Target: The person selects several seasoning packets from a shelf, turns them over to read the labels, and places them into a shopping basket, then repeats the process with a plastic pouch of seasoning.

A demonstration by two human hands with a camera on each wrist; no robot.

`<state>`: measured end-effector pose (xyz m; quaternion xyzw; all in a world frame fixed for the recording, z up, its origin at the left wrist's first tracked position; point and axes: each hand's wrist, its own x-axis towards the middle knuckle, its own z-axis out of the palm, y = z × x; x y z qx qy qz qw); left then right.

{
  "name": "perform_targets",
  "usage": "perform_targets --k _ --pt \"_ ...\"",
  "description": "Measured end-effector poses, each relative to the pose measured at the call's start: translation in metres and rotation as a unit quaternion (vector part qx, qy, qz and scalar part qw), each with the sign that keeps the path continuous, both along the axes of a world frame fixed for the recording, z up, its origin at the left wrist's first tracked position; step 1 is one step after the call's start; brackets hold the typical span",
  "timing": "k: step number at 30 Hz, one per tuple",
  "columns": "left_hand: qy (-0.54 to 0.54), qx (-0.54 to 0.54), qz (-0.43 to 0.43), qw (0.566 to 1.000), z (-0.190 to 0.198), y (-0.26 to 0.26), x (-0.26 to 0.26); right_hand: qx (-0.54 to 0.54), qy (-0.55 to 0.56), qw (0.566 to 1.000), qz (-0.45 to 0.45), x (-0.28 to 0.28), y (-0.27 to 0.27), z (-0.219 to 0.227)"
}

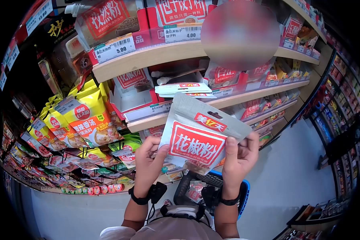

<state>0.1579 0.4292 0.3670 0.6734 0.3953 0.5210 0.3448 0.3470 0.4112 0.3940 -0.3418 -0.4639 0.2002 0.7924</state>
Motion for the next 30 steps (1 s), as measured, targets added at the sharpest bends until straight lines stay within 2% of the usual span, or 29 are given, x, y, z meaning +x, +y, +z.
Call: perform_targets --k 1,4,5,7,9,10,11,14,16,17,19,20,21,24,27,30 --pt "-0.026 -0.050 -0.007 0.998 -0.010 -0.003 -0.001 -0.021 0.030 0.998 0.049 0.000 -0.003 -0.006" --pt "-0.215 -0.055 0.022 0.975 -0.024 -0.014 0.010 -0.107 0.065 0.980 0.157 -0.007 -0.016 -0.024" --pt "-0.225 -0.061 0.011 0.972 -0.025 -0.015 0.011 -0.144 0.013 0.965 0.221 -0.003 -0.021 -0.030" --pt "-0.247 -0.077 -0.010 0.966 -0.023 -0.020 0.011 -0.300 -0.067 0.921 0.238 -0.006 -0.032 -0.044" --pt "-0.219 -0.143 -0.073 0.962 -0.024 -0.024 0.006 -0.245 0.030 0.946 0.210 -0.021 -0.036 -0.051" --pt "-0.212 -0.183 -0.106 0.954 -0.022 -0.025 0.004 -0.260 0.040 0.939 0.221 -0.022 -0.040 -0.048" --pt "-0.202 -0.221 -0.140 0.944 -0.021 -0.025 0.002 -0.265 0.026 0.937 0.224 -0.021 -0.043 -0.047" --pt "-0.163 -0.234 -0.147 0.947 -0.029 -0.029 0.003 -0.269 -0.024 0.934 0.233 -0.010 -0.049 -0.045" --pt "-0.154 -0.256 -0.144 0.943 -0.023 -0.031 0.006 -0.316 -0.082 0.907 0.266 0.006 -0.053 -0.044" --pt "-0.124 -0.232 -0.168 0.950 -0.024 -0.031 0.005 -0.339 -0.111 0.890 0.283 0.012 -0.055 -0.043" --pt "-0.062 -0.181 -0.216 0.958 -0.027 -0.032 0.002 -0.305 -0.038 0.905 0.294 0.007 -0.060 -0.044" --pt "-0.075 -0.144 -0.195 0.967 -0.024 -0.037 0.009 -0.296 0.005 0.911 0.286 0.002 -0.062 -0.043" --pt "-0.084 -0.165 -0.183 0.966 -0.028 -0.037 0.011 -0.285 0.048 0.916 0.277 0.000 -0.064 -0.043" --pt "-0.121 -0.235 -0.162 0.951 -0.036 -0.038 0.016 -0.302 0.022 0.914 0.270 0.006 -0.069 -0.039" --pt "-0.092 -0.198 -0.153 0.964 -0.037 -0.039 0.022 -0.304 0.025 0.918 0.252 0.009 -0.072 -0.041" --pt "-0.050 -0.102 -0.152 0.982 -0.031 -0.043 0.030 -0.314 0.040 0.921 0.228 0.014 -0.079 -0.039"
